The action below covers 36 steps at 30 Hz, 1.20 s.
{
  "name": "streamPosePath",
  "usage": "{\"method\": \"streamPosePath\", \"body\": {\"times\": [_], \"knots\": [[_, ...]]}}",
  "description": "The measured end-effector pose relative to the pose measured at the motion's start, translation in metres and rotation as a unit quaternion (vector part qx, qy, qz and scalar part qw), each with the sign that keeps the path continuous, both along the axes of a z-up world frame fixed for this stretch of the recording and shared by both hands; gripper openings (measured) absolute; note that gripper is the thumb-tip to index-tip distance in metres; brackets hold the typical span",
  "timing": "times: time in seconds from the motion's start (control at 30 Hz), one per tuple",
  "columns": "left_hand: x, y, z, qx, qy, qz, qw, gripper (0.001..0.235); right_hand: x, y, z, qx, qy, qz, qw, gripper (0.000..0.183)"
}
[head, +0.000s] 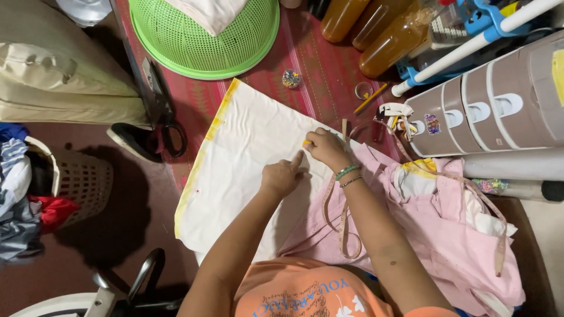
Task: The person measures a white piece of fabric laid on a table using a flexible measuring tape and a yellow pencil. They hold the tape against the fabric and mark measurements with the pencil at various points along the edge.
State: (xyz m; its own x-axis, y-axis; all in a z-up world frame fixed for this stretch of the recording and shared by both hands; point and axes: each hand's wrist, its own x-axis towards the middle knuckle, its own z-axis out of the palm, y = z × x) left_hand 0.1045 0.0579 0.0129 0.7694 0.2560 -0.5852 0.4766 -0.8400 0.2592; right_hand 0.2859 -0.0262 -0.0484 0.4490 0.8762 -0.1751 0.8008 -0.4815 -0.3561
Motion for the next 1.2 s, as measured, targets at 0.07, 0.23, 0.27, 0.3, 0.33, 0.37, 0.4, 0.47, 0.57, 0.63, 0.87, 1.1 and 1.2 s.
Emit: {"method": "streamPosePath", "body": {"times": [0.07, 0.23, 0.27, 0.3, 0.33, 0.37, 0.4, 0.47, 0.57, 0.63, 0.87, 1.1, 1.2], "knots": [[0.001, 0.001, 0.000, -0.007, 0.008, 0.003, 1.000, 0.068, 0.000, 0.003, -0.001, -0.036, 0.002, 0.007, 0.999, 0.019], [0.005, 0.000, -0.014, -0.003, 0.007, 0.003, 1.000, 0.067, -0.017, 0.008, 0.039, -0.062, -0.034, 0.030, 0.997, 0.016], [0.006, 0.000, -0.020, -0.001, 0.006, 0.002, 1.000, 0.068, -0.020, 0.010, 0.045, -0.067, -0.039, 0.038, 0.996, 0.016], [0.006, 0.000, -0.020, -0.002, 0.008, 0.001, 1.000, 0.068, -0.017, 0.010, 0.038, -0.068, -0.038, 0.037, 0.996, 0.016], [0.006, 0.001, -0.019, -0.004, 0.006, 0.002, 1.000, 0.067, -0.015, 0.011, 0.030, -0.067, -0.022, 0.023, 0.997, 0.018], [0.006, 0.001, -0.019, -0.007, 0.003, 0.003, 1.000, 0.067, -0.013, 0.011, 0.022, -0.065, -0.006, 0.009, 0.998, 0.020], [0.006, 0.000, -0.016, -0.007, 0.005, 0.004, 1.000, 0.067, -0.012, 0.012, 0.019, -0.065, -0.005, 0.010, 0.998, 0.020], [0.005, -0.001, -0.009, -0.003, 0.003, 0.010, 1.000, 0.066, -0.012, 0.013, 0.013, -0.072, -0.026, -0.010, 0.997, 0.018], [0.005, 0.001, -0.006, -0.012, 0.009, 0.008, 1.000, 0.067, -0.015, 0.009, 0.020, -0.067, -0.043, -0.023, 0.997, 0.016], [0.005, 0.003, -0.009, -0.021, 0.003, 0.015, 1.000, 0.065, 0.011, 0.006, -0.005, -0.027, 0.024, -0.055, 0.998, 0.018], [0.012, 0.007, 0.020, -0.024, -0.011, 0.021, 0.999, 0.065, 0.033, 0.011, -0.011, 0.002, 0.101, -0.043, 0.994, 0.018], [0.020, 0.009, 0.007, -0.039, 0.003, 0.031, 0.999, 0.070, 0.025, 0.016, -0.009, -0.059, 0.060, -0.023, 0.996, 0.019], [0.023, 0.011, 0.010, -0.056, 0.016, 0.032, 0.998, 0.071, 0.012, 0.017, 0.003, -0.117, 0.008, -0.031, 0.993, 0.020]]}}
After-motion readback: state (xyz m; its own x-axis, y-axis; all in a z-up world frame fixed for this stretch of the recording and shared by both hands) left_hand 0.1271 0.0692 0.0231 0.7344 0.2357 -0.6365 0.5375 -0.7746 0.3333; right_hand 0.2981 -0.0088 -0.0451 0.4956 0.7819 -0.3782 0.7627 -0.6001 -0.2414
